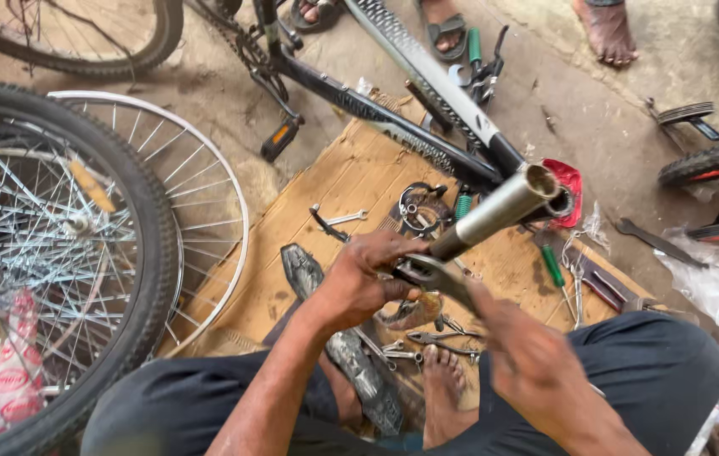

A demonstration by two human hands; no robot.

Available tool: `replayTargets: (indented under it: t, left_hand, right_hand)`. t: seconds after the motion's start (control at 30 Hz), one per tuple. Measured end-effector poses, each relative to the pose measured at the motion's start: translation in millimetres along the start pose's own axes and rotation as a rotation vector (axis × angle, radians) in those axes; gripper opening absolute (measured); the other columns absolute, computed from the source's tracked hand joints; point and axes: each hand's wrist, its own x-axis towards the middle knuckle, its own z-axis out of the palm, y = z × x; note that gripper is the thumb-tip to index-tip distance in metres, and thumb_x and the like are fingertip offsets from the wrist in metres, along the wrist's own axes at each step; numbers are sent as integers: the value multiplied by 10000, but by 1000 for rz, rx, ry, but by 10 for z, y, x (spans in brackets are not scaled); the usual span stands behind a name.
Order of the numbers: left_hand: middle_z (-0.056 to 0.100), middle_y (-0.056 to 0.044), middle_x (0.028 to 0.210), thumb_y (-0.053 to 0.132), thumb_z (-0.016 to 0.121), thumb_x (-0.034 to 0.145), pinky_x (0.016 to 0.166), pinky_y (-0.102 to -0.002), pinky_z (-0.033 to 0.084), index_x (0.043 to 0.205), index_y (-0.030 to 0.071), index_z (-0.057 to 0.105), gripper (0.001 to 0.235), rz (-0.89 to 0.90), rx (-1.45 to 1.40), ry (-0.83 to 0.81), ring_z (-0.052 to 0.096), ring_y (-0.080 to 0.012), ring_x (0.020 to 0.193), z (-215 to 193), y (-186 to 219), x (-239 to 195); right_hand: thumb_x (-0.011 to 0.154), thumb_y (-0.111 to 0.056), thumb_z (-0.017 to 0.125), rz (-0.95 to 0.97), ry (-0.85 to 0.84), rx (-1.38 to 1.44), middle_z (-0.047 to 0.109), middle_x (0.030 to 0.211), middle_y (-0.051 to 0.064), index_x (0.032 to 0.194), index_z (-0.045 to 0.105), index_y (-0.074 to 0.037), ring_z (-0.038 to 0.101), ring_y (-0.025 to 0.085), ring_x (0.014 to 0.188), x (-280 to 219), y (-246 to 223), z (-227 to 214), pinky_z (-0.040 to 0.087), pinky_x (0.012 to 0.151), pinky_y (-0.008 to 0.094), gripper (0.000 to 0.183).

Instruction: The person works on a bicycle handlebar assembly while sitting on the floor. They use a screwdriver to adjust components on the handlebar stem and then use a hammer to tap a metal tube into place on the handlebar. The person is surrounded by bicycle parts and tools.

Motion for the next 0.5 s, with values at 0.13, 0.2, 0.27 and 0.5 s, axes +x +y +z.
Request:
replayTargets:
  t: [0.13, 0.2, 0.27, 0.5]
  left_hand:
    - [738, -74, 1071, 0, 886, 706, 845, -346, 577, 1275, 83, 706, 602, -17, -70, 11, 708, -216, 964, 24, -78, -119]
    - [745, -72, 1083, 1, 875, 717, 858, -354, 578, 1262, 88, 723, 572, 65, 28, 32, 711, -218, 980, 9, -37, -63]
    - [765, -52, 1102, 17, 844, 758, 885, -347, 593, 1249, 109, 744, 510, 172, 199, 72, 725, -203, 1007, 56, 16, -42]
    - [720, -84, 1091, 341, 842, 845, 860, -365, 555, 1260, 95, 694, 506, 119, 182, 223, 673, -249, 1012, 147, 74, -132]
  right_hand:
    - [751, 24, 710, -22, -5, -49, 711, 1036, 139, 1198, 601, -66, 676, 319, 821, -75, 15, 77, 562, 687, 397, 468]
    - [713, 20, 709, -68, -103, -95, 696, 1021, 148, 1248, 599, -78, 685, 356, 855, -21, 54, 116, 559, 722, 428, 556]
    - [774, 66, 647, 6, -157, -30, 691, 953, 149, 1412, 618, -48, 714, 326, 827, -15, -10, 161, 584, 695, 420, 649]
    - [1009, 19, 550, 345, 301, 253, 687, 899, 51, 1495, 504, 26, 607, 82, 675, -112, -302, -119, 529, 604, 267, 489]
